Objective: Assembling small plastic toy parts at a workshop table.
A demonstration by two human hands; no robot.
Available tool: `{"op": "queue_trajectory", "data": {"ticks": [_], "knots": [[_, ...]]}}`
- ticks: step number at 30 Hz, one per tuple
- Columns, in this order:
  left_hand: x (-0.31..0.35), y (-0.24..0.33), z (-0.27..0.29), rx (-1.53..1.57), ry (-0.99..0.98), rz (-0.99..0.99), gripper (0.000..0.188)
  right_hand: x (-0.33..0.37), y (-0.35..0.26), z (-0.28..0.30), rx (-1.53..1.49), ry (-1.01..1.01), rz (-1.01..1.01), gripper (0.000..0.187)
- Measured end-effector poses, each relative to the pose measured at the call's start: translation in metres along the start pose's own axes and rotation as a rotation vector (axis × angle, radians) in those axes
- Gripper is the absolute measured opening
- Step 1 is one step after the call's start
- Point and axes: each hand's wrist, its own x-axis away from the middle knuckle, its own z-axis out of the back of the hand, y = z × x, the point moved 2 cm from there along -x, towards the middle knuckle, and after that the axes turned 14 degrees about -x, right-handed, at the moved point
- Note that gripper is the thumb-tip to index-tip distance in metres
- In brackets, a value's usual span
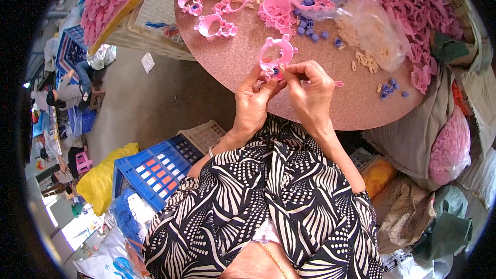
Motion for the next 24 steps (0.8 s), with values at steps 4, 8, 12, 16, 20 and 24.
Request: {"op": "queue_trajectory", "data": {"ticks": [4,8,12,16,20,24], "knots": [[0.005,0.001,-0.003,-0.248,-0.02,-0.131,0.05,0.005,-0.016,-0.001,0.413,-0.032,0.442,0.01],[0.008,-0.003,0.0,-0.416,0.007,-0.376,0.05,0.008,-0.015,-0.006,0.278,0.004,0.135,0.01],[0.009,0.0,-0.007,-0.299,0.01,-0.225,0.045,0.007,0.005,0.0,-0.277,0.0,-0.291,0.01],[0.001,0.005,-0.007,0.023,-0.045,0.111,0.043,-0.007,-0.003,0.021,-0.066,-0.086,-0.205,0.019],[-0.003,0.01,-0.005,0.035,-0.228,0.248,0.044,-0.03,-0.008,0.022,-0.143,-0.131,-0.268,0.026],[0.001,0.025,-0.008,-0.732,0.055,-0.023,0.059,-0.037,0.009,0.019,-0.137,-0.141,-0.278,0.034]]}}
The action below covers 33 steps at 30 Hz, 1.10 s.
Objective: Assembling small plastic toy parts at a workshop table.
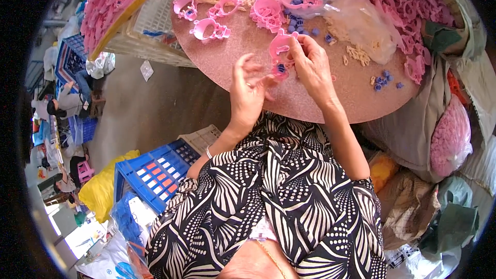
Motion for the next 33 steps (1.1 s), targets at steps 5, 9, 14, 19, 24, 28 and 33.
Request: {"op": "queue_trajectory", "data": {"ticks": [5,9,14,19,24,28,33], "knots": [[0.012,0.013,0.001,-0.83,0.219,-0.878,0.072,0.009,-0.002,-0.008,-0.048,0.045,-0.128,0.032],[0.012,-0.017,-0.007,-0.903,0.183,-0.878,0.056,0.025,-0.004,-0.018,-0.186,0.066,-0.245,0.034],[0.005,0.001,0.009,-0.516,0.03,-0.044,0.033,0.017,-0.033,-0.017,0.056,0.052,-0.078,0.03],[-0.03,-0.028,0.025,0.72,-0.004,0.151,0.021,-0.018,-0.007,0.0,0.831,-0.094,0.603,0.031],[-0.04,-0.03,0.031,0.9,-0.075,0.199,0.016,-0.035,0.017,-0.006,0.96,-0.243,0.555,0.025],[-0.042,-0.034,0.03,0.959,-0.081,0.241,0.014,-0.032,0.021,-0.007,0.412,-0.123,0.569,0.012],[-0.044,-0.034,0.026,0.996,-0.064,0.181,0.019,-0.003,0.013,-0.026,-0.614,-0.214,0.024,0.01]]}}
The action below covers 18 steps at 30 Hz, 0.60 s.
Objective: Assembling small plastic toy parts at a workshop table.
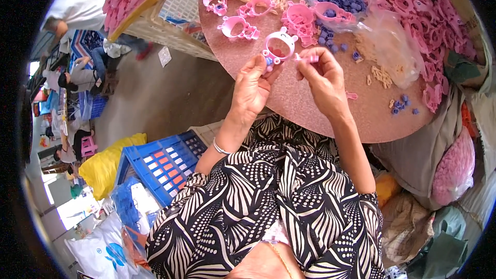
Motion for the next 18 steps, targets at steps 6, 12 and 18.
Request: {"op": "queue_trajectory", "data": {"ticks": [6,12,18], "knots": [[0.004,0.003,-0.015,-0.15,-0.016,-0.148,0.024,0.011,0.017,0.005,-0.109,-0.005,0.01,0.01],[0.009,0.004,-0.022,-0.287,-0.109,-0.297,0.036,0.012,0.021,0.006,-0.166,0.026,-0.001,0.009],[0.015,0.012,-0.02,-0.748,-0.023,-0.418,0.037,0.01,0.017,0.001,-0.046,0.128,-0.057,0.013]]}}
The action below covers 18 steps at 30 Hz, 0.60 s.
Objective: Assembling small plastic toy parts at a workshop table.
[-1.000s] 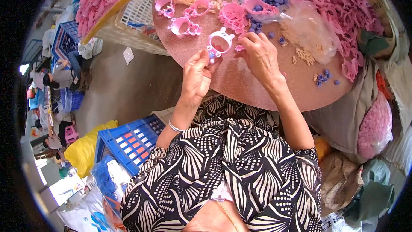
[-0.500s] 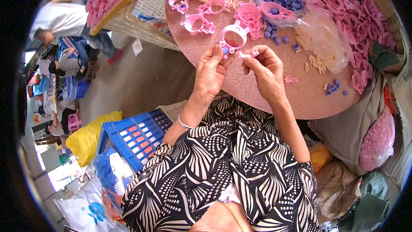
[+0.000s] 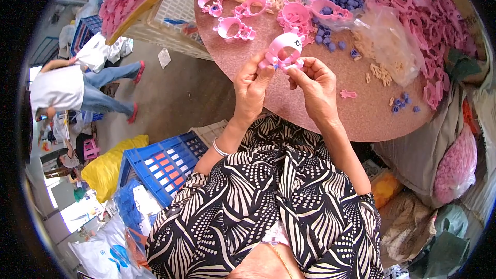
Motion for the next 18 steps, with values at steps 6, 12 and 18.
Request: {"op": "queue_trajectory", "data": {"ticks": [6,12,18], "knots": [[0.007,-0.005,0.002,-0.017,0.01,0.03,0.037,0.008,0.009,-0.005,0.057,0.09,0.067,0.016],[0.004,-0.021,-0.008,0.449,0.05,0.292,0.029,0.008,0.005,-0.009,0.687,0.186,0.113,0.031],[-0.003,-0.027,0.01,0.585,0.087,0.345,0.017,0.032,-0.063,0.033,1.572,-0.038,0.531,0.031]]}}
